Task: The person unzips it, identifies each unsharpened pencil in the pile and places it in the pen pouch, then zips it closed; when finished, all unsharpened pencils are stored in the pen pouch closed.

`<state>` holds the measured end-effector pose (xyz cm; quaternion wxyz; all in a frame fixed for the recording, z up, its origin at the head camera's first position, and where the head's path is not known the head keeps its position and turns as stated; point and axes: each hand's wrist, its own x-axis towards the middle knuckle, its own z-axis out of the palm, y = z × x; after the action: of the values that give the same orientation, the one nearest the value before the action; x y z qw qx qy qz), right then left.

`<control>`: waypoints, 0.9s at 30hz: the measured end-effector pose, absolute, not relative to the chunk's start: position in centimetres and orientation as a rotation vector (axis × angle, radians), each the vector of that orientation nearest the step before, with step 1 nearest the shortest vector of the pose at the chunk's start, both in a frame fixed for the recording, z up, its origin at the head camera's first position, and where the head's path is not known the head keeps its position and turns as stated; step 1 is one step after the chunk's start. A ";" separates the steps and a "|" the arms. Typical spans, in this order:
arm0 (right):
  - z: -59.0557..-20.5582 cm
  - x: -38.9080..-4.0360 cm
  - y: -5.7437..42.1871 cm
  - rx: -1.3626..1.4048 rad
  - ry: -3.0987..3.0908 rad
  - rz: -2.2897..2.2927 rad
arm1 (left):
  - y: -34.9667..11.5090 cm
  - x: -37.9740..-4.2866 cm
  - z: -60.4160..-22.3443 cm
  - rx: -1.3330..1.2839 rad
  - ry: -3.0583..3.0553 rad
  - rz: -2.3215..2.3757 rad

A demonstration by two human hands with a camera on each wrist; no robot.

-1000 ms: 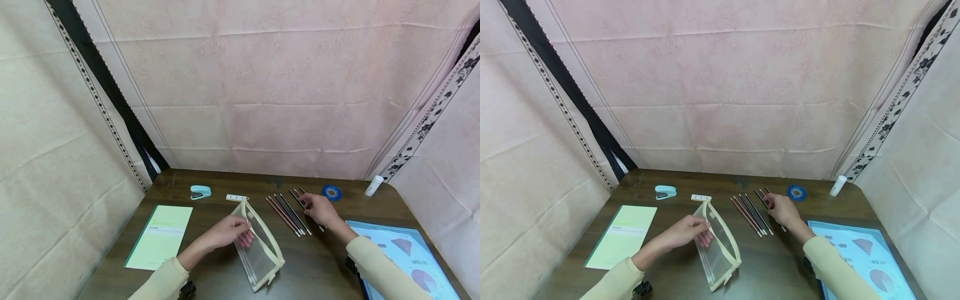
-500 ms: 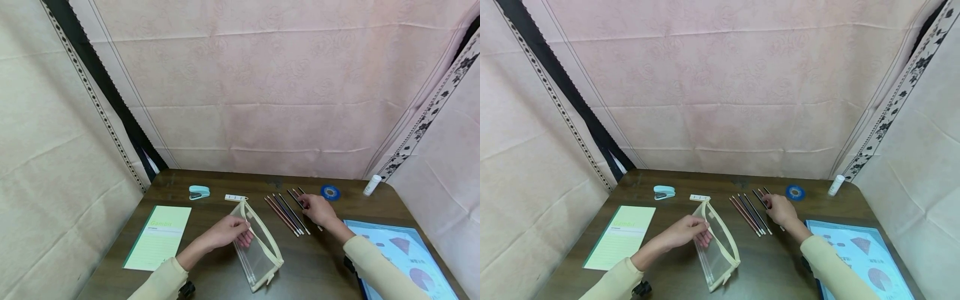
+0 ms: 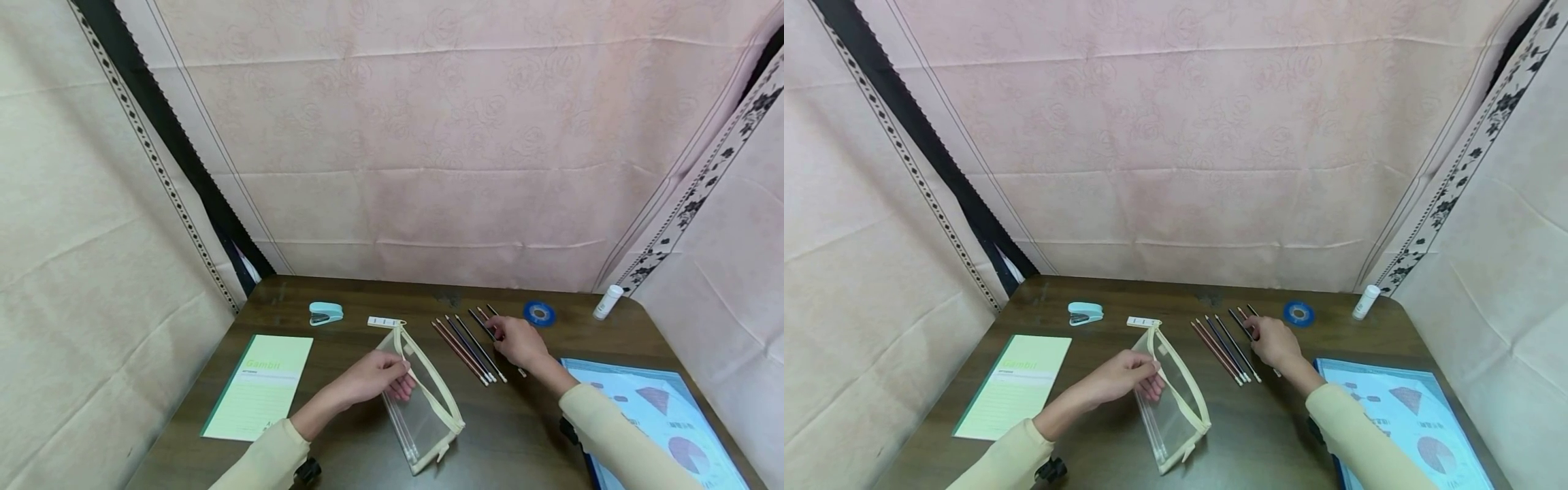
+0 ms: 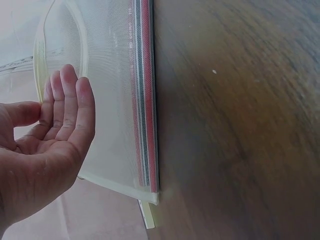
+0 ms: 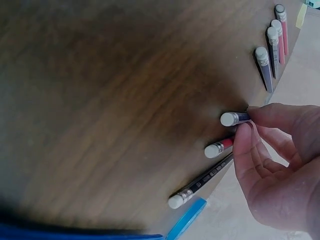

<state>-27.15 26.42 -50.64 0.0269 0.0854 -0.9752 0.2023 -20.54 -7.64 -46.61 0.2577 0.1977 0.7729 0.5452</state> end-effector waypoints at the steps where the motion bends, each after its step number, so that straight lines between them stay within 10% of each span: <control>1: -50.6 -27.2 26.4 0.259 -3.011 0.621 | -7.7 -20.6 -46.6 0.536 2.098 1.476; 27: -48.1 -25.9 24.4 0.321 -2.821 0.818 | -8.0 -20.7 -46.8 0.500 2.069 1.494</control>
<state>-25.89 24.42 -48.10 0.0932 0.1081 -0.9506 0.2756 -20.67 -7.95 -46.81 0.2673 0.1853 0.7666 0.5536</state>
